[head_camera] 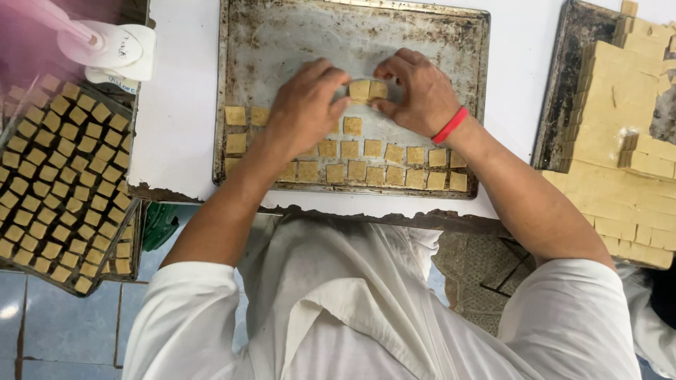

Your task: The person picks up small square dough pieces from a table and arranges them in rows on a metal baking tray, then transfers the pieces to a different metal tray to fold them into shapes.

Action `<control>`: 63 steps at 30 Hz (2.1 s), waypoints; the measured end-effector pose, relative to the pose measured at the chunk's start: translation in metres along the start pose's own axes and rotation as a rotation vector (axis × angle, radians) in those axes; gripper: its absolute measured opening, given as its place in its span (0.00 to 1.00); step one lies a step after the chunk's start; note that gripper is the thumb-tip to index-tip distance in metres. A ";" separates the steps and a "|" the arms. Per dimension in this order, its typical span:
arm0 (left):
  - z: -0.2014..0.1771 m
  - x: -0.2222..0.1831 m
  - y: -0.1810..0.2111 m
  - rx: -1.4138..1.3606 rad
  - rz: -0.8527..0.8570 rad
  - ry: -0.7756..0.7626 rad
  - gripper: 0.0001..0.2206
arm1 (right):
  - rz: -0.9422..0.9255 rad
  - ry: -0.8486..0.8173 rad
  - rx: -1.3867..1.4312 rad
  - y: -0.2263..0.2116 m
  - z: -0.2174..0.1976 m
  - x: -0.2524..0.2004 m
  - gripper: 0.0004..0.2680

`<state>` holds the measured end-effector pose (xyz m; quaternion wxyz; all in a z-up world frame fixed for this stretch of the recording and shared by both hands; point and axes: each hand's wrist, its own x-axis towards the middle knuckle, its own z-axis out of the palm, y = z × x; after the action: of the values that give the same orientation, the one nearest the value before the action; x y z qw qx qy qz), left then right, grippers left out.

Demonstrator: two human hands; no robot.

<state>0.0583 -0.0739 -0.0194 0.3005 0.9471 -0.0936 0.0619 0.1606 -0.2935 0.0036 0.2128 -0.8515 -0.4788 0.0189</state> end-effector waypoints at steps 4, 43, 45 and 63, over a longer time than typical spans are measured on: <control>0.014 0.012 0.010 0.043 0.072 0.077 0.12 | 0.099 -0.053 -0.029 -0.001 0.001 -0.004 0.09; 0.024 0.002 0.068 -0.225 0.066 0.128 0.08 | 0.509 0.031 1.313 0.029 0.027 -0.072 0.02; 0.024 0.004 0.071 -0.291 0.051 0.132 0.07 | 0.457 0.030 1.294 0.027 0.023 -0.074 0.02; 0.047 0.004 0.062 0.050 0.212 -0.031 0.15 | 0.282 -0.203 0.007 0.013 -0.026 -0.088 0.08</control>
<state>0.0514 -0.1515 -0.0223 0.2669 0.9401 -0.1963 0.0809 0.1297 -0.3813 0.0071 0.1616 -0.9031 -0.3736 0.1364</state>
